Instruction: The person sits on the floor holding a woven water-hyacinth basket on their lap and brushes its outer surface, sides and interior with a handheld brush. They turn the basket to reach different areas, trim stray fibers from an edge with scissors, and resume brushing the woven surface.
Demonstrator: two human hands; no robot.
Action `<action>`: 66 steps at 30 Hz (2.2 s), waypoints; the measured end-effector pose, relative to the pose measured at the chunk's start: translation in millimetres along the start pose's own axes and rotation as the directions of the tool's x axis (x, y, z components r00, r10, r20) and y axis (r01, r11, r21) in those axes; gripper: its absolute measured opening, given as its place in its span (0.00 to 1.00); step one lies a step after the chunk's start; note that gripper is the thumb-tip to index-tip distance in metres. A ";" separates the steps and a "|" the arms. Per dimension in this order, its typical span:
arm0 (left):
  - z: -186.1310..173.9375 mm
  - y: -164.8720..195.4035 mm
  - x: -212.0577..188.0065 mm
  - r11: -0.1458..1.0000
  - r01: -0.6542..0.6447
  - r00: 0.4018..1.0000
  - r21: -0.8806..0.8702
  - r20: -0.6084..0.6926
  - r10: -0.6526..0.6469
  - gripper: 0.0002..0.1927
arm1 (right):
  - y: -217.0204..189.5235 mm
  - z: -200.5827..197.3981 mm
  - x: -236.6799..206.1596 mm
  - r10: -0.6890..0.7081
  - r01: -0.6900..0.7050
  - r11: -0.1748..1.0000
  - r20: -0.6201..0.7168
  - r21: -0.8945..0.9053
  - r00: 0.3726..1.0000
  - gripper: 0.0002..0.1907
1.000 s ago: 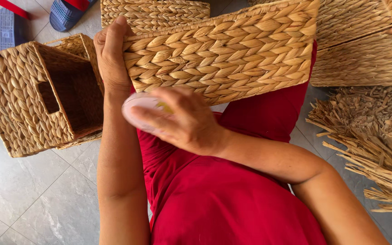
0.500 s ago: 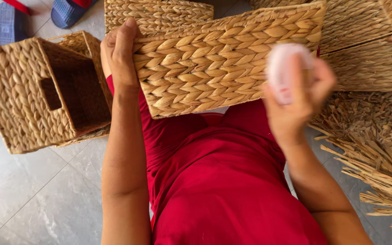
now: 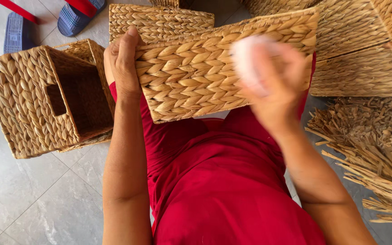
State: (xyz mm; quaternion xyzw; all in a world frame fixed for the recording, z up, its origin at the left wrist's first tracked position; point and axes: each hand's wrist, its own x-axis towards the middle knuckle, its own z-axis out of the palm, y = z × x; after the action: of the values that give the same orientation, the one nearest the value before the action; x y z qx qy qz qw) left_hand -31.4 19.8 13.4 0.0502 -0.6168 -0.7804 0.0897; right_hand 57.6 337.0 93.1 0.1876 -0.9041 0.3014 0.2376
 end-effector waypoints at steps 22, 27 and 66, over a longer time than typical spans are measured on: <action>0.5 -5.6 2.9 0.998 -0.042 0.998 -0.043 0.053 0.044 0.26 | -34.8 64.2 29.6 -0.146 0.144 0.985 0.010 0.099 0.989 0.43; -0.6 -13.3 1.8 0.995 -0.063 0.995 -0.080 0.067 0.068 0.27 | 48.1 -22.1 11.3 0.208 -0.211 0.977 -0.096 -0.031 0.974 0.44; 11.3 0.9 18.8 1.000 0.025 1.000 0.000 -0.015 -0.025 0.28 | -126.2 67.6 25.4 -0.318 0.312 0.941 0.030 0.131 0.948 0.39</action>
State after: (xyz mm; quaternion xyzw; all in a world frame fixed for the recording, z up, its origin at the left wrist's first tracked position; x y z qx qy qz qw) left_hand -51.8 26.6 17.5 0.0639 -0.6154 -0.7810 0.0846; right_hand 76.4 194.7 116.7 0.3518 -0.8476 0.3106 0.2475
